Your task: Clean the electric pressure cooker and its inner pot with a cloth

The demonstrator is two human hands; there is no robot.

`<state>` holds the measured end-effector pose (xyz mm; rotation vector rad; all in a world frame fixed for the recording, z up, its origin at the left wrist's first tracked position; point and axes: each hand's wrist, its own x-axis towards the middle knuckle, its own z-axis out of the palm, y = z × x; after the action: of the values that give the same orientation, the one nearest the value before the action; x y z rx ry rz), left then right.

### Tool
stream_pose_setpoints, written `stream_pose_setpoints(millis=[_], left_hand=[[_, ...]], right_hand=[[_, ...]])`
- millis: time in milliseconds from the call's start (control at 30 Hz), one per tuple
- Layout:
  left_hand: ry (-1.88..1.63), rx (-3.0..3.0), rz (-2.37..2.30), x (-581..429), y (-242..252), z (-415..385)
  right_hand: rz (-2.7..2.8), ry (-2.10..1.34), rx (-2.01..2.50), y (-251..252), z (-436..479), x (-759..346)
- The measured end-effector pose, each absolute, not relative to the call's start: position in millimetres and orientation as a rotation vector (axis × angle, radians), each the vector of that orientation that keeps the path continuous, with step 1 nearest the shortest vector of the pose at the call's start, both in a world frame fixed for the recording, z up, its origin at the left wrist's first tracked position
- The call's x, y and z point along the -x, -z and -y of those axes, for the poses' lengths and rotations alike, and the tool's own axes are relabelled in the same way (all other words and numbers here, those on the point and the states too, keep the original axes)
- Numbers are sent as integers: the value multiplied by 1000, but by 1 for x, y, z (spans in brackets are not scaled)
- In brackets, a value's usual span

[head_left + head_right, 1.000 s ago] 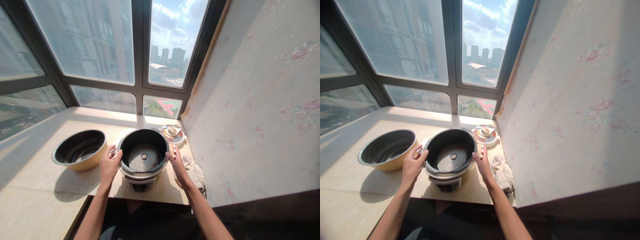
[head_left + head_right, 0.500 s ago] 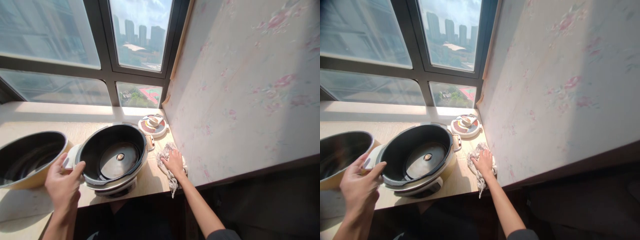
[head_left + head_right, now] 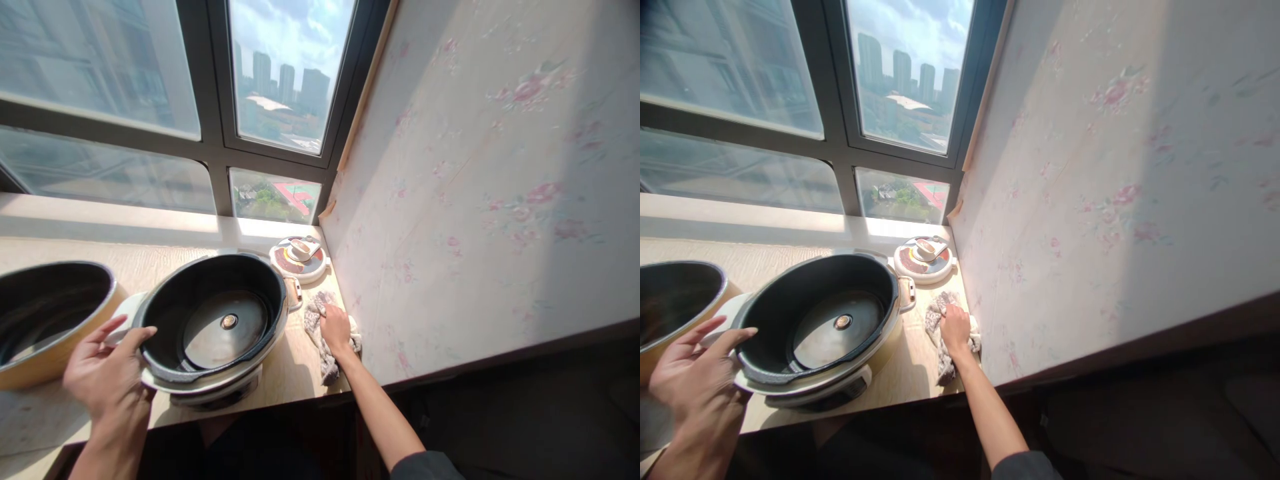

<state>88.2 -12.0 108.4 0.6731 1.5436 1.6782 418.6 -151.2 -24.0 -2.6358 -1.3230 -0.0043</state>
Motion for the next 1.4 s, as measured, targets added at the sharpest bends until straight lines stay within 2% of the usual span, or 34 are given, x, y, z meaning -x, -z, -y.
stream_pose_setpoints(millis=[400, 633, 767, 900, 1100, 1400], left_hand=[[-1630, -689, -1514, -89, -116, 3], [-1618, -745, -1488, -86, -110, 2], [-1613, -764, -1484, -86, -111, 4], [-1594, -778, -1514, -88, -112, 5], [-1613, -796, -1477, -87, -108, 3], [-1582, -856, -1514, -84, -104, 4]], right_hand=[[1397, -62, 2425, 25, 169, -414], [1405, -111, 2435, -9, 168, -412], [1288, -295, 2613, -25, 177, -410], [1213, -542, 2717, -15, 183, -403], [1237, -352, 2778, 4, 173, -393], [1309, -247, 2590, 3, 175, -417]])
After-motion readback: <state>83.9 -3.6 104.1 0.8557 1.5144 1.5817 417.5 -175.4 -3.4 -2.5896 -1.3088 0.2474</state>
